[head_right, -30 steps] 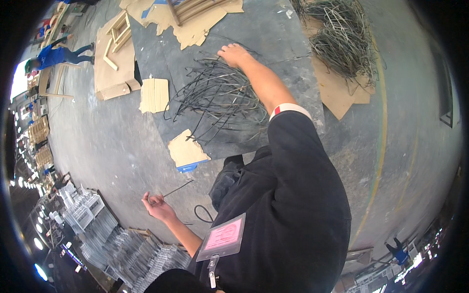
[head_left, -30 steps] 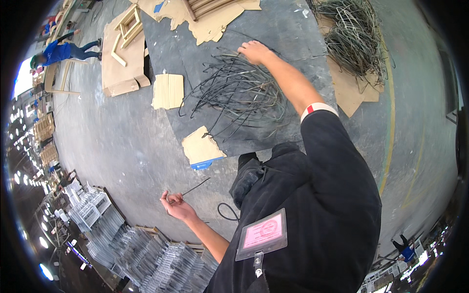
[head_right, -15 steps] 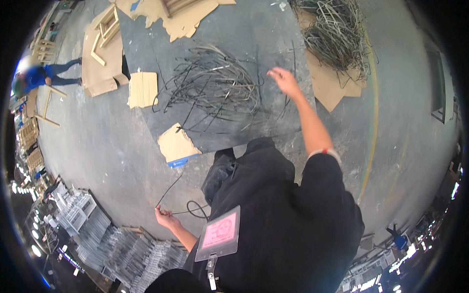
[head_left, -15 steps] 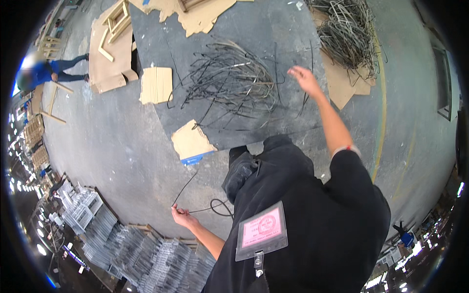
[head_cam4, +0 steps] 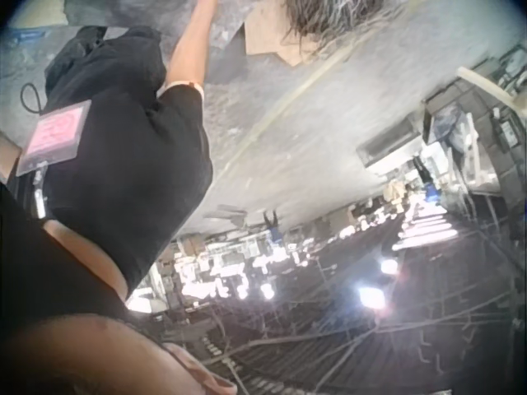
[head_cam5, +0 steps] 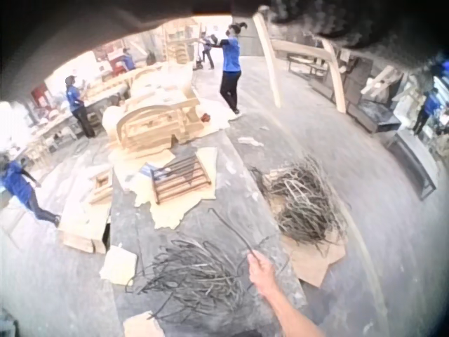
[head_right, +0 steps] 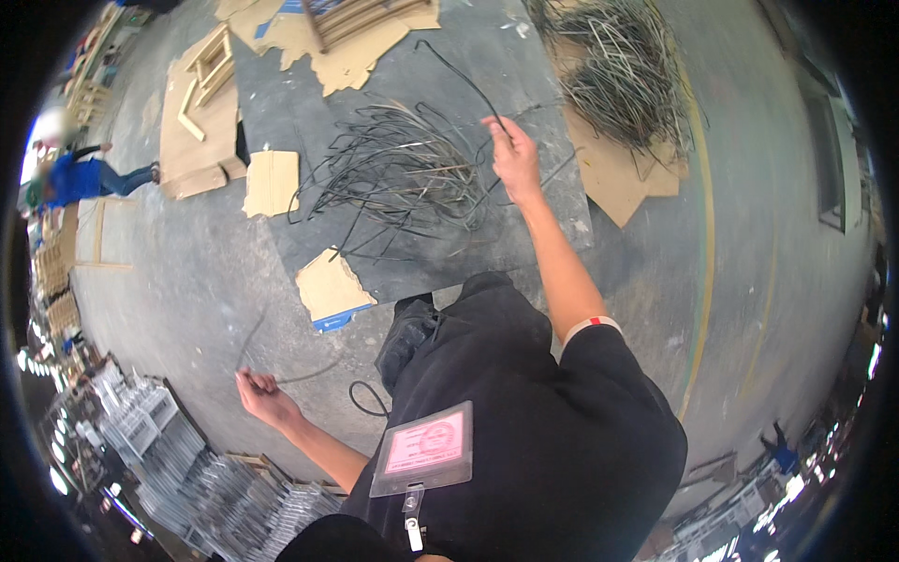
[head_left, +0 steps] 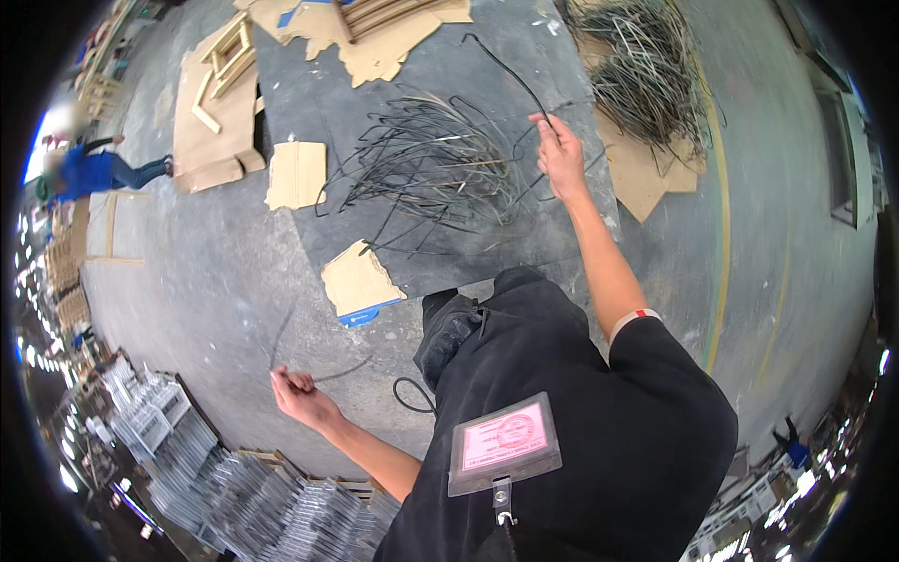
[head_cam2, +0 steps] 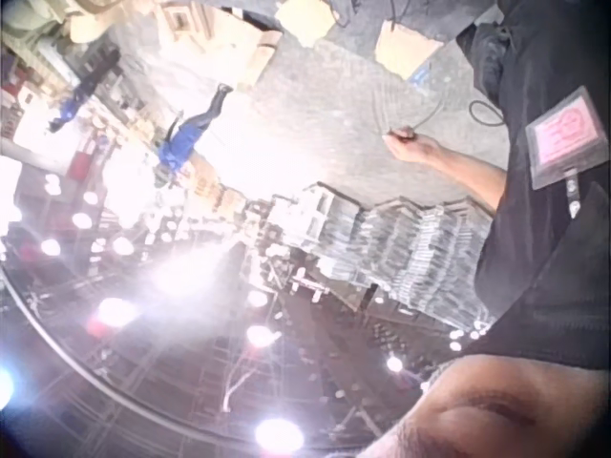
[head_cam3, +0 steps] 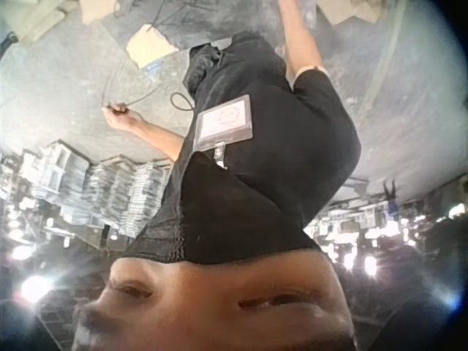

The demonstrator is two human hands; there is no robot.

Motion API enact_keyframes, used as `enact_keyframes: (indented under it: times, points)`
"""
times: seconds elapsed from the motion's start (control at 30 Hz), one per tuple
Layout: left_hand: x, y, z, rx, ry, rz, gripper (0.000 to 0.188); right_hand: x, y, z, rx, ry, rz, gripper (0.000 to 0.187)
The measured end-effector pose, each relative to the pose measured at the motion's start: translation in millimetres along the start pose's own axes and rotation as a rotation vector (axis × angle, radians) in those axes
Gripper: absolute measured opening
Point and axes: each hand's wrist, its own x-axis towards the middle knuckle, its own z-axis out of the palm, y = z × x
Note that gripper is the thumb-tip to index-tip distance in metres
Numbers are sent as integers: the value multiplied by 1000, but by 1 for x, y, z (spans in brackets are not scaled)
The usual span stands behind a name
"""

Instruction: The person repeatedly picks up individual black wires from a pile on a workbench, straightens them by hand, and places them into a separate pile. The person occasionally walks around the workbench to access different sections of the pile.

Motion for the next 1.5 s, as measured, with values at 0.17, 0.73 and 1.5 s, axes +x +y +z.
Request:
enact_keyframes:
  times: [0.17, 0.73, 1.5]
  points:
    - [10, 31, 46, -54, -185, 217, 18, -44, -65, 125, 165, -272, 118, 15]
    - [-27, -16, 101, 119, -573, 359, 22, -89, -85, 295, 1071, -417, 576, 9]
    - [3, -10, 102, 70, -281, 298, 31, -116, -45, 312, 525, -513, 659, 11]
